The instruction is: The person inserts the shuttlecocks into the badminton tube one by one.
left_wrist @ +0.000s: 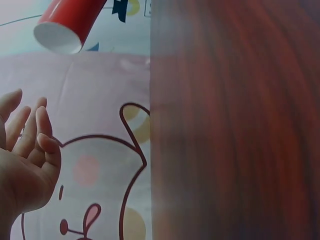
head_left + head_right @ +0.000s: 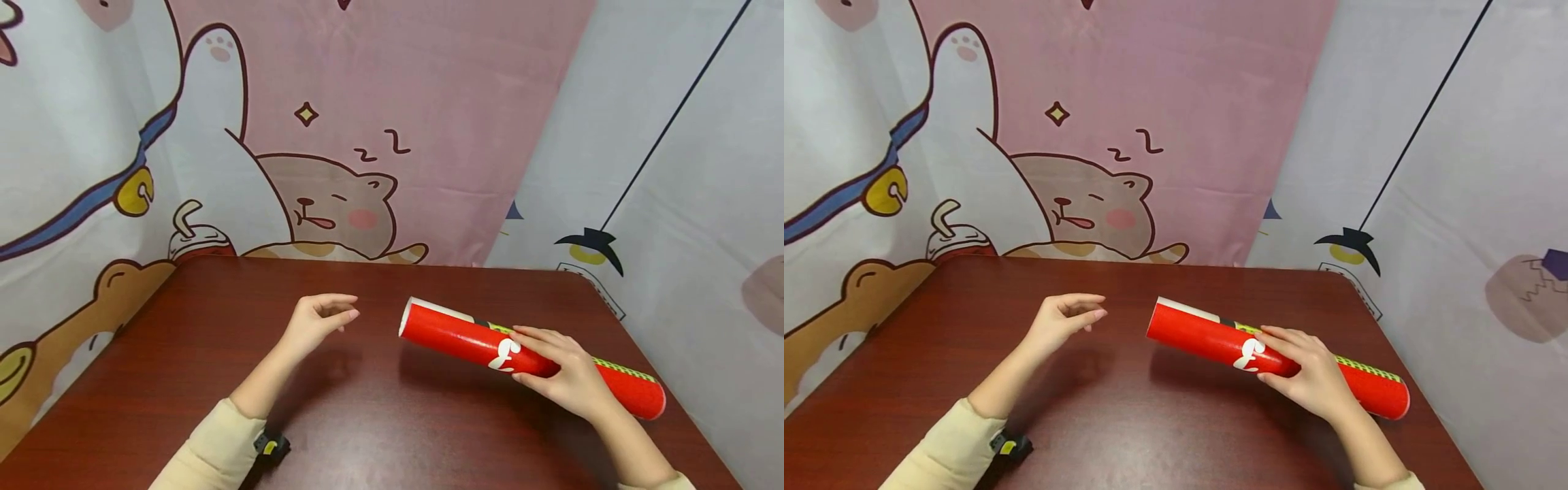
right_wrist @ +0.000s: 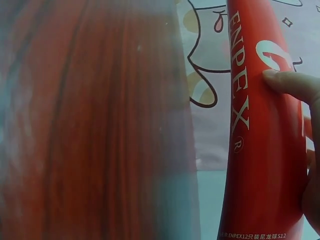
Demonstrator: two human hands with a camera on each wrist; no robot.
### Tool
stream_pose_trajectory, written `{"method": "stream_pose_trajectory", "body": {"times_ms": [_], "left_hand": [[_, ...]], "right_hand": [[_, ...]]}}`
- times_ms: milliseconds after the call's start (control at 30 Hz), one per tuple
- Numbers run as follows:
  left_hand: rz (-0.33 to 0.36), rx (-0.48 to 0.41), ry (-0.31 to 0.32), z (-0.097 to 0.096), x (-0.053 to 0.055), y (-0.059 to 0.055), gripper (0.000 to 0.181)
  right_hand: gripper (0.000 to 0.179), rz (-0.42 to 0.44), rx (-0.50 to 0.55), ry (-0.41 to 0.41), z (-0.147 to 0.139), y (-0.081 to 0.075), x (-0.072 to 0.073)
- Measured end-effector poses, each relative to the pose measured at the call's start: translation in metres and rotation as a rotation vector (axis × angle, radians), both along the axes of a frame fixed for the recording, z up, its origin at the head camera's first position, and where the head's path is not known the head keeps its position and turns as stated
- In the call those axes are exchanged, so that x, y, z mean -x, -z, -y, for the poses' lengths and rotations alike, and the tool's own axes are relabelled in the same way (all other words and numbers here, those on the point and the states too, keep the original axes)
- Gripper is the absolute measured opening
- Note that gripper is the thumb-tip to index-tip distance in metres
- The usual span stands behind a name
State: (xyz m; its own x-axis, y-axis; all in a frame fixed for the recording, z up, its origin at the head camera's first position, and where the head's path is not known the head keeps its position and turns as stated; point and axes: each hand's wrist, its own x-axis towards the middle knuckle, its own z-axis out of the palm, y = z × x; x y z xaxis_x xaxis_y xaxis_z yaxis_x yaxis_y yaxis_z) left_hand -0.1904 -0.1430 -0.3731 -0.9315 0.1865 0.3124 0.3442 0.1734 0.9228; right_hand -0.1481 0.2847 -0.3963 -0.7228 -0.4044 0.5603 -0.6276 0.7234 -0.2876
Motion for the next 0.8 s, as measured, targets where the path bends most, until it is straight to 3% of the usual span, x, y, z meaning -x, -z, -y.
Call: {"method": "stream_pose_trajectory", "body": {"times_ms": [33,167,300,367,600,800], "left_hand": [[-0.002,0.002,-0.003,0.003,0.0,0.001,0.026],[0.007,0.036,-0.015,0.008,-0.012,-0.015,0.028],[0.012,0.078,-0.024,0.015,-0.015,-0.018,0.03],[0.015,0.081,-0.022,0.019,-0.013,-0.015,0.031],[0.018,0.066,-0.018,0.039,0.006,0.012,0.033],[0.011,0.067,-0.029,0.05,0.011,0.02,0.033]], "right_hand": [[0.075,0.005,-0.005,0.007,-0.001,0.0,0.001],[0.072,0.032,-0.016,0.022,-0.004,0.001,0.003],[0.07,0.047,-0.039,0.023,-0.007,0.002,0.007],[0.07,0.045,-0.052,0.026,-0.009,0.004,0.008],[0.067,0.052,-0.072,0.053,-0.016,0.009,0.016],[0.065,0.074,-0.086,0.083,-0.019,0.013,0.022]]}}
